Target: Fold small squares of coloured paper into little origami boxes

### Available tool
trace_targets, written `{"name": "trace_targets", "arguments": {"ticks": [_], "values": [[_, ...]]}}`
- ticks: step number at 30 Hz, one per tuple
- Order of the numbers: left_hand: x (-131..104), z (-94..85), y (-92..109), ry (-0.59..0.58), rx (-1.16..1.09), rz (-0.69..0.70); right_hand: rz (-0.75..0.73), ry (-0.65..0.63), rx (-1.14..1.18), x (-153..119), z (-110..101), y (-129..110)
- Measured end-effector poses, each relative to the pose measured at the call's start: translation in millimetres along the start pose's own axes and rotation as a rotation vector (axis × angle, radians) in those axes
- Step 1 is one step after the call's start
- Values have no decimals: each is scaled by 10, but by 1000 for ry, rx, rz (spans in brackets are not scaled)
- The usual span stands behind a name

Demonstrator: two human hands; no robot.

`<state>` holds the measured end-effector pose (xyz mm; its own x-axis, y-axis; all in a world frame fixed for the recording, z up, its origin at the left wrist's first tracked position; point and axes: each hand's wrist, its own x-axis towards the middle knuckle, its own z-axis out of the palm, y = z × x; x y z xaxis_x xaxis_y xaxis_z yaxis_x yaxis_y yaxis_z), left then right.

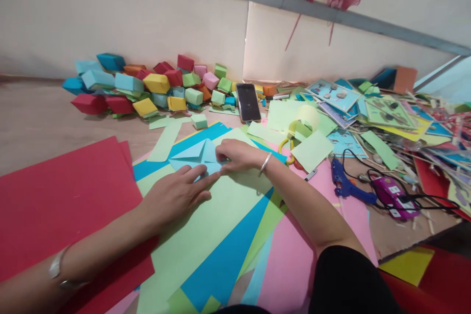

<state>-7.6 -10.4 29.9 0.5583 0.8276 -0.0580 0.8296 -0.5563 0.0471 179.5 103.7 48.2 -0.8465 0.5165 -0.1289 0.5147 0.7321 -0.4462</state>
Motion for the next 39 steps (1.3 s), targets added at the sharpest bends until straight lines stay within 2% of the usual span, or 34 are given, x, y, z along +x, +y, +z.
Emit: {"name": "trace_targets", "arguments": {"ticks": [5,11,16,27,30,35,39], "values": [[-33,-24,-12,-25,27,21,102,30,-10,66,82,-82],[-181,-74,-85,-27,-34,50,34,33,70,38,40,-47],[-292,-81,-182,1,-82,107,36,37,88,27,42,-20],[-314,-201,-284,-65,-85,181,38,41,74,20,43,-40],[-282,-182,-255,-19,-127,151,43,33,29,19,27,-64],[-206,-19,-232,135,-202,54,1,-9,-143,-13,-24,-130],[-191,-12,-252,154,-152,107,-25,-64,-326,-42,-67,-219]]}}
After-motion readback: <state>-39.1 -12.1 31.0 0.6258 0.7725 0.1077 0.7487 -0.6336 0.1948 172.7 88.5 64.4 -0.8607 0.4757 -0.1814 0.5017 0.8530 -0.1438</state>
